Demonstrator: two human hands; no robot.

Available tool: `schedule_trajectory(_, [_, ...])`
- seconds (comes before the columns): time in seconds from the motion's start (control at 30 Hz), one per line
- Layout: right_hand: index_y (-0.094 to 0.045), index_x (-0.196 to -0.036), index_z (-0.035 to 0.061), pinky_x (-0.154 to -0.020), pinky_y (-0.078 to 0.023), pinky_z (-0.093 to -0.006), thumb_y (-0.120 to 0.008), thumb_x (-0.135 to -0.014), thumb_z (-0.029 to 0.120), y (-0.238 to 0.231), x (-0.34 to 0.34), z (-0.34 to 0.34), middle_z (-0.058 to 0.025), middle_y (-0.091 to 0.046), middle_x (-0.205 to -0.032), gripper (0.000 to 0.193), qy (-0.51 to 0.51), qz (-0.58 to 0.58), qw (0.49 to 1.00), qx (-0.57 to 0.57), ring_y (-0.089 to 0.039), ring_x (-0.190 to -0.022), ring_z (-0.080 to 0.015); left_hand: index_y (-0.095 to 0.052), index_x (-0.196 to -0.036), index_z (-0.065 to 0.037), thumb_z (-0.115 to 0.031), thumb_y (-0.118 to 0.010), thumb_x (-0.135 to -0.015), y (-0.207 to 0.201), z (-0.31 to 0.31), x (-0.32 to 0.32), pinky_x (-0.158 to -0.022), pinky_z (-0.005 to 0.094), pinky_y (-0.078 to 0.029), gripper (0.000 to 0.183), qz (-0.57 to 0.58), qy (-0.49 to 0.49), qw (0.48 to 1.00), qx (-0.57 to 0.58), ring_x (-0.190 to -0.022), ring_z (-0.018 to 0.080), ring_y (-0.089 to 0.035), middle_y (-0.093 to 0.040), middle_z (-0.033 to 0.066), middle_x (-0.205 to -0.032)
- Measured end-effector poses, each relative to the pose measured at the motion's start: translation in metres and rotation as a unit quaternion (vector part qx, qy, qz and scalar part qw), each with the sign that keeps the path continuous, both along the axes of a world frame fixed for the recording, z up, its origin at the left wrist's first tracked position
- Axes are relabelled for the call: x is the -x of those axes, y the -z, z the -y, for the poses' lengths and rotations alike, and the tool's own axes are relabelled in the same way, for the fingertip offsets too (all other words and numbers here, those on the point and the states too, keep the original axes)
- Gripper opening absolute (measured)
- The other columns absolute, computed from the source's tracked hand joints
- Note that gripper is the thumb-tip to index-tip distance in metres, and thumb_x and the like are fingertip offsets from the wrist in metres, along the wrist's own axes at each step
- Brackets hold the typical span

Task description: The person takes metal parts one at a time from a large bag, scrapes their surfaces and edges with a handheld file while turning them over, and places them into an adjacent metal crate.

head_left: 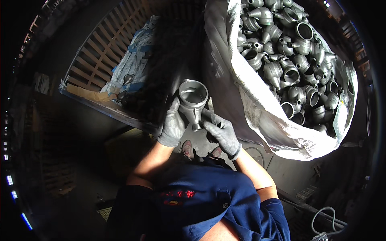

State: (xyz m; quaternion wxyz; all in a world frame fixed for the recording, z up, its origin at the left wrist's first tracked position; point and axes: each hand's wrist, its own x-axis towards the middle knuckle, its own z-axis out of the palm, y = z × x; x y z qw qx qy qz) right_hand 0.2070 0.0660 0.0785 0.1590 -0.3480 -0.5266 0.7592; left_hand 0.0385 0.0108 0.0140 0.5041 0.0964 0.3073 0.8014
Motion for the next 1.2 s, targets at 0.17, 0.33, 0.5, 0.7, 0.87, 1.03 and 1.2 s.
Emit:
schedule_trajectory(0.17, [-0.041,-0.138,0.0007,-0.048,-0.033,-0.0168,-0.065,-0.087,0.015,0.009,0.005,0.007,-0.0030,-0.066,-0.091,0.059,0.018,-0.051,0.998,0.008,-0.041,-0.055,-0.0012,-0.050,-0.126,0.000,-0.024,-0.052,-0.094,0.004,0.002,0.007,-0.108,0.0392,-0.034,0.040,-0.022,0.004,0.999,-0.029,-0.119,0.0229,-0.051,-0.054,0.0121,-0.128])
schedule_trajectory(0.33, [-0.047,-0.133,-0.0009,-0.049,-0.031,-0.0160,-0.065,-0.085,0.011,0.015,-0.001,0.005,-0.0026,-0.066,-0.088,0.053,0.063,-0.072,0.994,0.055,-0.040,-0.056,-0.0004,-0.038,-0.141,-0.009,-0.017,-0.050,-0.094,-0.017,-0.001,0.019,-0.108,0.0425,-0.034,0.048,-0.052,0.010,0.998,-0.042,-0.124,0.0247,-0.048,-0.049,0.0126,-0.133])
schedule_trajectory(0.5, [-0.050,-0.129,-0.0033,-0.048,-0.029,-0.0157,-0.061,-0.087,0.012,0.032,-0.007,-0.001,-0.0007,-0.063,-0.084,0.046,0.069,-0.098,0.989,0.090,-0.039,-0.054,-0.0001,-0.041,-0.139,-0.009,-0.014,-0.045,-0.098,-0.025,0.002,0.031,-0.108,0.0381,-0.034,0.042,-0.026,0.014,0.999,0.015,-0.124,0.0210,-0.047,-0.050,0.0092,-0.132])
schedule_trajectory(0.7, [-0.051,-0.127,-0.0028,-0.049,-0.031,-0.0185,-0.057,-0.090,0.014,0.031,-0.007,-0.003,-0.0047,-0.065,-0.083,0.041,0.087,-0.090,0.987,0.104,-0.039,-0.052,-0.0034,-0.056,-0.123,0.000,-0.010,-0.056,-0.091,-0.043,0.005,0.031,-0.100,0.0283,-0.038,0.034,-0.187,-0.050,0.976,0.097,-0.100,0.0108,-0.054,-0.061,0.0058,-0.109])
schedule_trajectory(0.87, [-0.053,-0.126,-0.0023,-0.045,-0.027,-0.0173,-0.057,-0.094,0.025,0.024,-0.006,-0.005,-0.0020,-0.062,-0.080,0.042,0.086,-0.109,0.988,0.075,-0.037,-0.051,-0.0014,-0.056,-0.121,0.000,-0.007,-0.056,-0.090,-0.046,0.004,0.028,-0.092,0.0310,-0.045,0.032,-0.126,-0.057,0.981,0.139,-0.097,0.0132,-0.055,-0.061,0.0064,-0.106])
schedule_trajectory(1.03, [-0.047,-0.133,-0.0001,-0.049,-0.032,-0.0164,-0.061,-0.089,0.016,0.025,-0.009,-0.005,-0.0061,-0.066,-0.089,0.049,0.074,-0.096,0.991,0.056,-0.040,-0.056,-0.0012,-0.054,-0.122,-0.001,-0.010,-0.055,-0.091,-0.033,0.007,0.033,-0.093,0.0354,-0.046,0.032,-0.053,-0.047,0.990,0.122,-0.104,0.0182,-0.056,-0.060,0.0094,-0.113])
schedule_trajectory(1.2, [-0.044,-0.135,-0.0014,-0.050,-0.033,-0.0154,-0.063,-0.086,0.010,0.025,-0.007,-0.006,-0.0056,-0.065,-0.091,0.054,0.068,-0.083,0.994,0.033,-0.041,-0.059,-0.0003,-0.054,-0.121,-0.001,-0.012,-0.056,-0.091,-0.032,0.010,0.036,-0.098,0.0364,-0.042,0.032,-0.070,-0.042,0.991,0.103,-0.108,0.0186,-0.054,-0.060,0.0089,-0.112])
